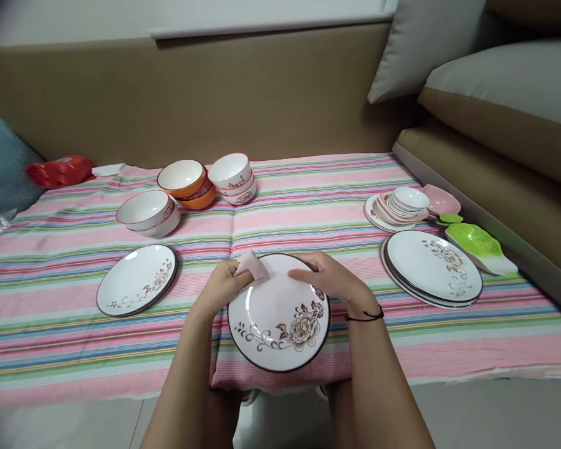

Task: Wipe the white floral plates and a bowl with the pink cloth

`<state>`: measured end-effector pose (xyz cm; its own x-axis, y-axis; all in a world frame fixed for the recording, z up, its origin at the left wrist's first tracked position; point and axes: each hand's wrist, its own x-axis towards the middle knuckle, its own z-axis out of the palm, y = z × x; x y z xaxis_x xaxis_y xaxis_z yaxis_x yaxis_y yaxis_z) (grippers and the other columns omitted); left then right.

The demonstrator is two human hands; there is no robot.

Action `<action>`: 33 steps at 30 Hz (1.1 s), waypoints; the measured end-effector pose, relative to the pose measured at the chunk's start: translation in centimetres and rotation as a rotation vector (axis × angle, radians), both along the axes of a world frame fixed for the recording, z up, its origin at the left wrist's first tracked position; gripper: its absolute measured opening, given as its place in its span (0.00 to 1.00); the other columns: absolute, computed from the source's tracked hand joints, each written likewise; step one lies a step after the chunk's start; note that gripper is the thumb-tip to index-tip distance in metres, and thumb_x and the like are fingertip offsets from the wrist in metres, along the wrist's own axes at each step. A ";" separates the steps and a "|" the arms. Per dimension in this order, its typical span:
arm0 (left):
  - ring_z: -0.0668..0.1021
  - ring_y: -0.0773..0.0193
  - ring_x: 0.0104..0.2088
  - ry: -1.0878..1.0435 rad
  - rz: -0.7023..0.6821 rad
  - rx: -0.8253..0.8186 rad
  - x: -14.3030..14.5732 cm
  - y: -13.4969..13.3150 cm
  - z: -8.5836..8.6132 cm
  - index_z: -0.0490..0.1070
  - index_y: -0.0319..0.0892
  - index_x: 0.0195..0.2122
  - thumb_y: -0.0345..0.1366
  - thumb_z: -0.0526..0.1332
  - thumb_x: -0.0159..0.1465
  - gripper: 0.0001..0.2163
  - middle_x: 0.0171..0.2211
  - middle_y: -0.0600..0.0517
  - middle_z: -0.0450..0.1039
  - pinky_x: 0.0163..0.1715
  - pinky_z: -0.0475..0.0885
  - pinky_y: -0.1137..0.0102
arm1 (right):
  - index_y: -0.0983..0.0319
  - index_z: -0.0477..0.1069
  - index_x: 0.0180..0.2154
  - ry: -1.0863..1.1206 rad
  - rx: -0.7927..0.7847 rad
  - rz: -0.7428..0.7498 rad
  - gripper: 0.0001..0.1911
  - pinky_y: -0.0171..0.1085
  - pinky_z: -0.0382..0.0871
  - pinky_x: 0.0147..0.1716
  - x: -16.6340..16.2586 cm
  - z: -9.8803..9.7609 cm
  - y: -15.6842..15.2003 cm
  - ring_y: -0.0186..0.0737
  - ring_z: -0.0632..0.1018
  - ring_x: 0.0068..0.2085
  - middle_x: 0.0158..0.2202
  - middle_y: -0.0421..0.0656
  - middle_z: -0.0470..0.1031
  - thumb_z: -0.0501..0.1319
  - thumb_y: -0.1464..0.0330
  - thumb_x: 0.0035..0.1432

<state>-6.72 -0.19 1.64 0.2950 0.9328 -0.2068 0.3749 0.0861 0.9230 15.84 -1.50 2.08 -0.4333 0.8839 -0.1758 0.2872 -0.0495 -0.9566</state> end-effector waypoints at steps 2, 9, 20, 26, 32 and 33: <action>0.57 0.73 0.18 -0.013 -0.029 0.016 0.0 0.1 0.0 0.56 0.41 0.15 0.37 0.58 0.51 0.13 0.16 0.58 0.53 0.18 0.50 0.74 | 0.63 0.69 0.28 -0.024 0.004 0.050 0.16 0.31 0.57 0.22 -0.5 -0.1 0.1 0.32 0.66 0.25 0.26 0.38 0.67 0.60 0.55 0.54; 0.66 0.69 0.21 -0.048 0.067 0.003 0.0 0.3 -0.3 0.68 0.39 0.20 0.38 0.61 0.52 0.09 0.20 0.55 0.65 0.21 0.58 0.74 | 0.63 0.68 0.27 -0.010 0.076 0.000 0.15 0.31 0.57 0.22 -1.6 -0.3 0.5 0.31 0.64 0.24 0.24 0.37 0.65 0.59 0.58 0.55; 0.74 0.64 0.27 -0.403 0.368 -0.153 1.8 0.8 -1.4 0.73 0.38 0.32 0.38 0.69 0.47 0.13 0.28 0.52 0.75 0.27 0.68 0.72 | 0.64 0.71 0.32 0.102 0.248 -0.648 0.17 0.33 0.58 0.24 -0.5 -1.8 1.2 0.34 0.66 0.26 0.24 0.38 0.67 0.61 0.55 0.53; 0.78 0.56 0.41 -0.740 0.403 -0.196 4.2 0.1 -2.3 0.70 0.39 0.48 0.32 0.71 0.46 0.26 0.43 0.44 0.77 0.43 0.73 0.63 | 0.61 0.68 0.29 0.010 0.408 -0.932 0.16 0.34 0.58 0.24 -2.8 -2.5 1.6 0.37 0.66 0.26 0.22 0.39 0.66 0.57 0.55 0.56; 0.78 0.54 0.46 -0.943 0.504 -0.248 6.8 -0.7 -2.8 0.70 0.37 0.46 0.32 0.71 0.47 0.24 0.47 0.42 0.75 0.48 0.71 0.61 | 0.60 0.66 0.32 0.011 0.476 -1.194 0.14 0.36 0.64 0.33 -6.4 -2.0 1.4 0.41 0.71 0.33 0.32 0.45 0.73 0.53 0.57 0.59; 0.78 0.54 0.46 -0.976 0.515 -0.257 7.1 -0.8 -2.8 0.70 0.37 0.46 0.32 0.71 0.47 0.23 0.47 0.42 0.75 0.49 0.71 0.62 | 0.60 0.66 0.32 0.014 0.476 -1.214 0.14 0.37 0.64 0.33 -6.7 -2.0 1.4 0.41 0.71 0.34 0.33 0.46 0.74 0.52 0.57 0.59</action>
